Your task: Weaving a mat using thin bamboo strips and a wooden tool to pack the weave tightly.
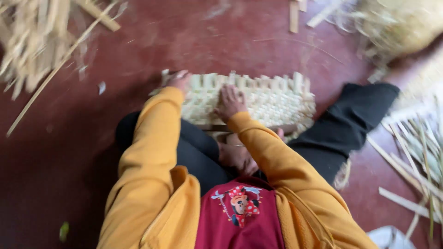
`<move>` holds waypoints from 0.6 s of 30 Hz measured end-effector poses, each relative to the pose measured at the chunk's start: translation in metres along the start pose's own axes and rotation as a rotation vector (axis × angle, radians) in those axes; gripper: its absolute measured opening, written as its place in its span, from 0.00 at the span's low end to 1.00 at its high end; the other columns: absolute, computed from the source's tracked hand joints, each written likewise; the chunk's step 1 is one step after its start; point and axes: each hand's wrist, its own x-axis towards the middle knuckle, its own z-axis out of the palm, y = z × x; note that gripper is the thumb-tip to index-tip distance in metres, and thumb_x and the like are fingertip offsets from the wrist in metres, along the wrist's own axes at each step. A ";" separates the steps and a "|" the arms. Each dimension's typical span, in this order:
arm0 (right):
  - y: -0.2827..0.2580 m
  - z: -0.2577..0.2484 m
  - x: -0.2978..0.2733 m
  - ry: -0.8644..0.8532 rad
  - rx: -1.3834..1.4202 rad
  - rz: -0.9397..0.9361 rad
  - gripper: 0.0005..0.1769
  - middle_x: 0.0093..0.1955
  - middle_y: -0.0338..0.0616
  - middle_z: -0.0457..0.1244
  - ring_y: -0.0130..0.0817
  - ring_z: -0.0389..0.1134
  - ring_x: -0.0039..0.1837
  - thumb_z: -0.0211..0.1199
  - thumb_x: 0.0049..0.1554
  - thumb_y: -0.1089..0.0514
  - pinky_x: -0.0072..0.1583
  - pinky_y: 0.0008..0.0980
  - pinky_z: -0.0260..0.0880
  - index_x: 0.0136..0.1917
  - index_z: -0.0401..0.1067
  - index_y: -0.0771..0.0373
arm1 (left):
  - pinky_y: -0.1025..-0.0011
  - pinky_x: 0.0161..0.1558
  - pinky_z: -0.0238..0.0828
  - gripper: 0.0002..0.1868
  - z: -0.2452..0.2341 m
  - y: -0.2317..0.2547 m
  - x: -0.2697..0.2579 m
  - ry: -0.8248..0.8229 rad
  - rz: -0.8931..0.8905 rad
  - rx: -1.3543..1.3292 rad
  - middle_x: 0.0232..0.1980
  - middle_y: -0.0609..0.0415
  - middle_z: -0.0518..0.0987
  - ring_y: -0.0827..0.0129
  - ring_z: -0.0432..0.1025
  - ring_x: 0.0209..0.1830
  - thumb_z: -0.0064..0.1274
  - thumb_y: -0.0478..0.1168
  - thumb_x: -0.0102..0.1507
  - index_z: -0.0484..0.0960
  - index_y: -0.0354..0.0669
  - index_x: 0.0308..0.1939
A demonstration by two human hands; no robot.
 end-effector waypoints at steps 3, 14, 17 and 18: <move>0.019 0.007 -0.010 0.016 0.085 -0.045 0.51 0.87 0.40 0.27 0.38 0.25 0.87 0.47 0.61 0.25 0.80 0.58 0.31 0.84 0.33 0.53 | 0.55 0.76 0.40 0.27 0.009 -0.004 0.017 -0.030 -0.156 -0.020 0.78 0.69 0.60 0.67 0.53 0.79 0.27 0.59 0.73 0.57 0.74 0.76; 0.221 -0.044 -0.146 0.520 1.327 0.319 0.15 0.43 0.41 0.73 0.31 0.76 0.52 0.81 0.46 0.51 0.59 0.26 0.76 0.46 0.81 0.51 | 0.48 0.77 0.44 0.45 0.000 -0.044 -0.014 0.052 -0.226 -0.010 0.82 0.73 0.42 0.63 0.38 0.82 0.52 0.43 0.61 0.50 0.68 0.80; 0.346 0.007 -0.173 1.187 1.705 0.331 0.15 0.41 0.59 0.68 0.49 0.74 0.51 0.61 0.53 0.73 0.54 0.48 0.86 0.53 0.76 0.65 | 0.49 0.74 0.49 0.42 -0.019 -0.030 -0.038 0.097 -0.258 -0.043 0.80 0.60 0.51 0.44 0.50 0.78 0.49 0.41 0.63 0.51 0.76 0.78; 0.394 0.070 -0.185 1.175 1.706 0.319 0.15 0.41 0.59 0.68 0.49 0.74 0.51 0.61 0.53 0.73 0.54 0.48 0.86 0.53 0.76 0.65 | 0.49 0.74 0.49 0.42 -0.019 -0.028 -0.037 0.102 -0.270 -0.050 0.80 0.60 0.51 0.44 0.50 0.78 0.49 0.41 0.63 0.51 0.76 0.78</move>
